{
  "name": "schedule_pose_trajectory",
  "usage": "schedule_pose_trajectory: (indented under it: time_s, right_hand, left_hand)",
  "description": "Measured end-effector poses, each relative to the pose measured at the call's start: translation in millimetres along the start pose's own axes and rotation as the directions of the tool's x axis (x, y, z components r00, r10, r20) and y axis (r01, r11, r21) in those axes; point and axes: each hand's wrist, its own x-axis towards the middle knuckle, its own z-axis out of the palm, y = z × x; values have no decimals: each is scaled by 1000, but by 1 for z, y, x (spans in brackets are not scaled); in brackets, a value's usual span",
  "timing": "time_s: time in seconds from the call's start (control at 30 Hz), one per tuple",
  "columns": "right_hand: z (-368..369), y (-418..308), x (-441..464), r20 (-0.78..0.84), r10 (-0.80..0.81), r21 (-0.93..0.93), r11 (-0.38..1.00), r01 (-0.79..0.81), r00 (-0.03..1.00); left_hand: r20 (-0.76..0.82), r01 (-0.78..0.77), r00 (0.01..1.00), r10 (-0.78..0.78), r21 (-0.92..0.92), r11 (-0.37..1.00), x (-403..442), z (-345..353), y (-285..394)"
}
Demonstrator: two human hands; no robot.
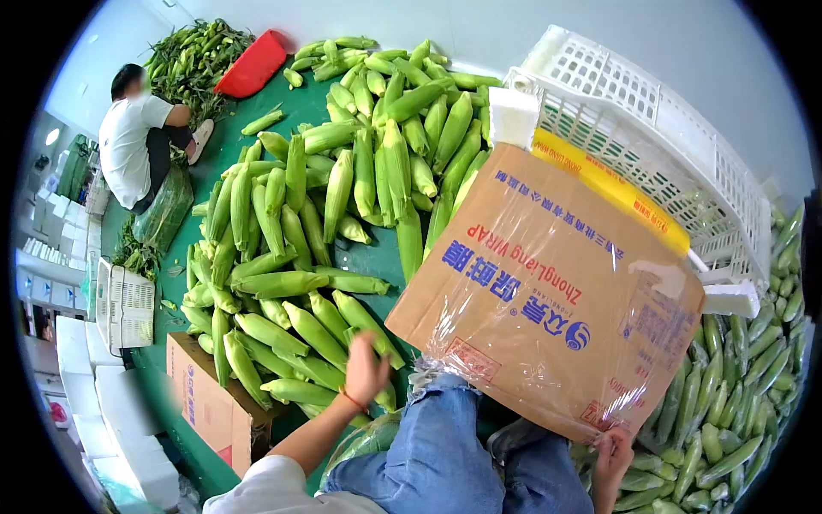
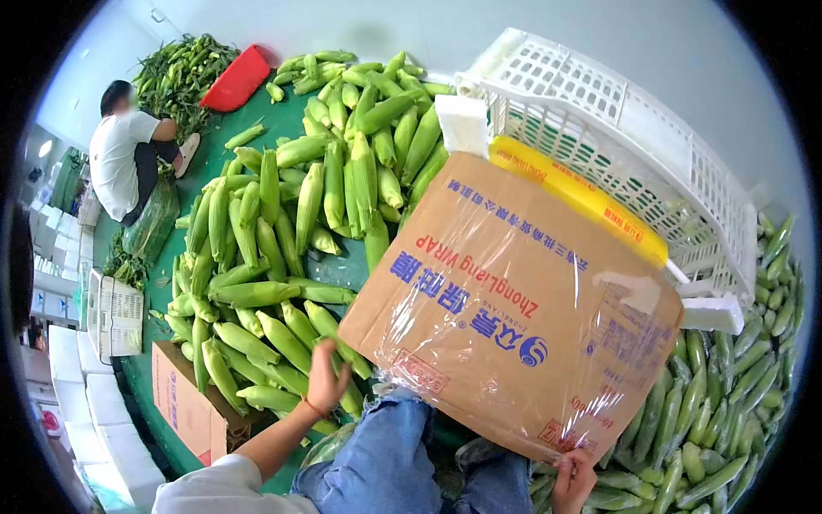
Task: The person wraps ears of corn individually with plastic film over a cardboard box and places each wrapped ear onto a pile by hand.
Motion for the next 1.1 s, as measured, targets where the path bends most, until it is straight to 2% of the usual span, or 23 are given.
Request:
schedule_pose_trajectory:
  time_s: [0.03, 0.1, 0.17, 0.23, 0.27, 0.33, 0.37, 0.43, 0.5, 0.53, 0.57, 0.63, 0.7, 0.73, 0.77, 0.8, 0.83, 0.87, 0.9, 0.97, 1.0, 1.03, 1.1]
  right_hand:
    - [1, 1, 1, 0, 3, 22, 1000, -3, 1000]
    - [4, -7, 3, -7, -7, -17, 1000, 7, 1000]
    - [6, -7, 2, -20, -1, -9, 1000, 1, 1000]
    - [10, 3, -1, -59, 16, 48, 999, -14, 998]
    - [10, 0, 2, -57, 4, 25, 1000, -3, 998]
    - [9, -11, -1, -57, 6, -28, 1000, -8, 998]
    - [9, -12, -2, -54, 23, -11, 1000, -24, 998]
    - [8, -11, -2, -33, 40, 17, 999, -39, 999]
    - [13, -3, -1, -55, 63, 82, 995, -58, 997]
    - [15, 3, -2, -57, 85, 98, 992, -79, 995]
    - [14, 8, -6, -72, 115, 112, 988, -106, 991]
    - [11, 7, -9, -74, 69, -77, 994, -75, 995]
    - [9, -8, -12, -94, 90, -30, 995, -93, 991]
    - [8, -13, -15, -119, 57, -56, 996, -64, 991]
    - [9, -18, -15, -131, 29, -84, 996, -40, 991]
    - [12, -21, -15, -155, -6, -147, 989, -17, 988]
    - [14, -22, -15, -161, -42, -215, 977, 7, 986]
    - [20, -23, -14, -226, -82, -262, 965, 21, 971]
    - [19, -25, -14, -209, -127, -324, 945, 54, 970]
    - [20, -32, -14, -212, -230, -471, 876, 107, 950]
    - [19, -39, -10, -216, -282, -505, 852, 140, 935]
    - [18, -43, -9, -186, -244, -482, 867, 128, 952]
    - [13, -47, -9, -123, -165, -437, 894, 96, 979]
  left_hand:
    - [-111, 191, 978, -175, 149, 970, 2, 19, -34]
    - [-89, 658, 753, -652, 88, 748, 12, 53, -105]
    - [107, 792, 521, -847, 309, 526, 55, 42, -76]
    - [129, 680, 640, -758, 364, 636, 50, 74, -66]
    - [71, 521, 835, -545, 217, 826, 31, 88, -76]
    - [-109, 459, 884, -454, 26, 888, 5, 85, -54]
    - [-169, 436, 886, -431, -9, 900, -16, 85, -51]
    - [61, 612, 791, -609, -45, 790, -73, 103, -63]
    - [426, 624, 705, -566, 6, 781, -102, 116, -71]
    - [427, 687, 656, -623, 7, 727, -92, 112, -68]
    - [450, 605, 696, -560, 52, 795, -89, 117, -81]
    - [537, 600, 618, -574, 150, 786, -79, 103, -87]
    - [494, 768, 635, -593, -327, 551, -53, 48, -38]
    - [494, 783, 615, -615, -478, 398, -58, 39, -55]
    - [346, 713, 698, -627, -421, 561, -53, 21, -66]
    - [327, 751, 615, -717, -520, 407, -28, -7, -46]
    - [269, 555, 809, -523, -642, 529, -3, -31, -27]
    - [223, 513, 829, -513, -669, 538, 27, -55, 11]
    - [88, 304, 935, -343, -699, 647, 54, -67, 45]
    - [128, -13, 986, 109, -590, 808, 106, -92, 126]
    - [144, -567, 801, 581, -125, 814, 135, -100, 167]
    - [256, -626, 742, 619, -67, 777, 138, -94, 207]
    - [332, -829, 487, 808, -118, 547, 145, -62, 256]
